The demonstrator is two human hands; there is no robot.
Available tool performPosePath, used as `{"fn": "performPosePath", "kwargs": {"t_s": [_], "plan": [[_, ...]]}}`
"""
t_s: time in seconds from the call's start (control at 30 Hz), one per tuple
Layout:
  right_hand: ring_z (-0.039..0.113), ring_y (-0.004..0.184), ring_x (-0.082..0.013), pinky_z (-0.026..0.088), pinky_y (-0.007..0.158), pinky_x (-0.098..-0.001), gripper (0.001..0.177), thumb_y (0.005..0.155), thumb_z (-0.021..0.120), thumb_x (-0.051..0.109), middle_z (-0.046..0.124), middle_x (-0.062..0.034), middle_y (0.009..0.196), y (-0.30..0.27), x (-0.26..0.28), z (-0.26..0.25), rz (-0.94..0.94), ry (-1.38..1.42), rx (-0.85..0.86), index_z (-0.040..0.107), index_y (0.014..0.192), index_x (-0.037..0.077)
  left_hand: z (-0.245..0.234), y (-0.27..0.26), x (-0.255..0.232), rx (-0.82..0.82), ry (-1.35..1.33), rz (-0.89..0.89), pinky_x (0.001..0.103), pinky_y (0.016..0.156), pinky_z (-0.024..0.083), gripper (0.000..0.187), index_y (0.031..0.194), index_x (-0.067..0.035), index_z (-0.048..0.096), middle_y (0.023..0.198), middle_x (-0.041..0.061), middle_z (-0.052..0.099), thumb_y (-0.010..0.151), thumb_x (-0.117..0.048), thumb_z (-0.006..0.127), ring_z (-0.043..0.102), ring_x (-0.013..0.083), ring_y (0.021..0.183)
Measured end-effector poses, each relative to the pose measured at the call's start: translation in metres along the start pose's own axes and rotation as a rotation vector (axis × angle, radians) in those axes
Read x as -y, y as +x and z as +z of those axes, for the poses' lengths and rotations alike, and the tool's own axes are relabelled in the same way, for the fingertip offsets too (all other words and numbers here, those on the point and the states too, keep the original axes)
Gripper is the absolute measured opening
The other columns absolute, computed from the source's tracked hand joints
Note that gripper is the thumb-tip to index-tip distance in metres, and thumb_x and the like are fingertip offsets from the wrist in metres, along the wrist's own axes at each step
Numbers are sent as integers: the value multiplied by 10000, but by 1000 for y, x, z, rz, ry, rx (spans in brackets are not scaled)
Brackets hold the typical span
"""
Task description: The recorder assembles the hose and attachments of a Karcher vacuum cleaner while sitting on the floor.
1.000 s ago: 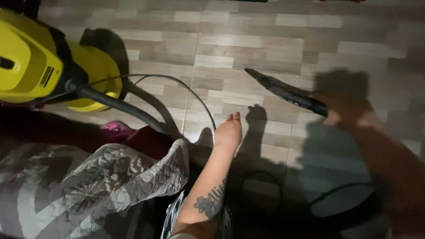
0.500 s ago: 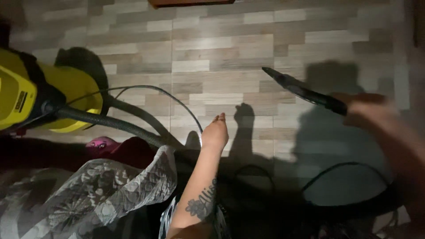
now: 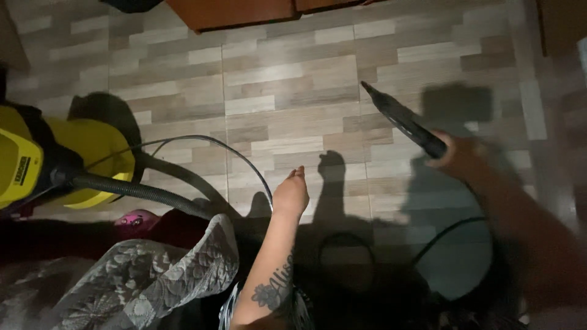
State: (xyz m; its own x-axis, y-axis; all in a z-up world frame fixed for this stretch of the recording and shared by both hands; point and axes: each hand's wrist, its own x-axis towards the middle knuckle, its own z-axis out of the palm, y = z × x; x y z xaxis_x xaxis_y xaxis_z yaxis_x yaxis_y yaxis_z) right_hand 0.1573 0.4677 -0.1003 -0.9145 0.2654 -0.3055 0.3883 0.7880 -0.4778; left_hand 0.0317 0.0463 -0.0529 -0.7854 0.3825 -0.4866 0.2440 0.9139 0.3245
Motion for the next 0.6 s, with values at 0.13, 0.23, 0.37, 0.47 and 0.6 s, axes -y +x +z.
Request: {"fn": "performPosePath", "kwargs": {"t_s": [0.13,0.23,0.37,0.47,0.6], "plan": [[706,833,-203,604,798,-367,958,809,827,461,725,-106,1029,30,24,5,-195,-212,-92,396,1610,161,7,6,4,-26,19,8,458,961,537,638,1500,-97,439,1536,140,476,879,45,477,618,349,1226],[627,1065,-316,520,837,-470,955,869,844,404,636,-253,1231,49,82,-9,-245,97,-33,336,1584,27,4,4,5,15,30,-15,447,978,536,625,1508,-96,438,1520,145,502,895,18,485,625,351,1222],[687,1114,-350,553,933,-483,982,804,806,495,675,-193,1296,66,116,-18,248,87,84,351,1647,281,11,6,14,-23,57,28,439,977,543,592,1508,-82,443,1511,165,510,924,7,458,632,339,1227],[637,1179,-331,522,960,-470,968,784,838,504,635,-183,1352,81,123,-15,176,85,8,371,1607,305,-6,-2,8,12,60,-16,448,962,545,588,1520,-107,427,1532,148,485,942,-1,443,633,345,1211],[658,1173,-358,528,1009,-451,973,780,867,433,680,-187,1317,87,152,-17,229,-23,-14,359,1609,396,-3,-4,17,8,69,-21,435,957,558,608,1521,-120,429,1540,137,486,925,-3,462,638,330,1216]]}}
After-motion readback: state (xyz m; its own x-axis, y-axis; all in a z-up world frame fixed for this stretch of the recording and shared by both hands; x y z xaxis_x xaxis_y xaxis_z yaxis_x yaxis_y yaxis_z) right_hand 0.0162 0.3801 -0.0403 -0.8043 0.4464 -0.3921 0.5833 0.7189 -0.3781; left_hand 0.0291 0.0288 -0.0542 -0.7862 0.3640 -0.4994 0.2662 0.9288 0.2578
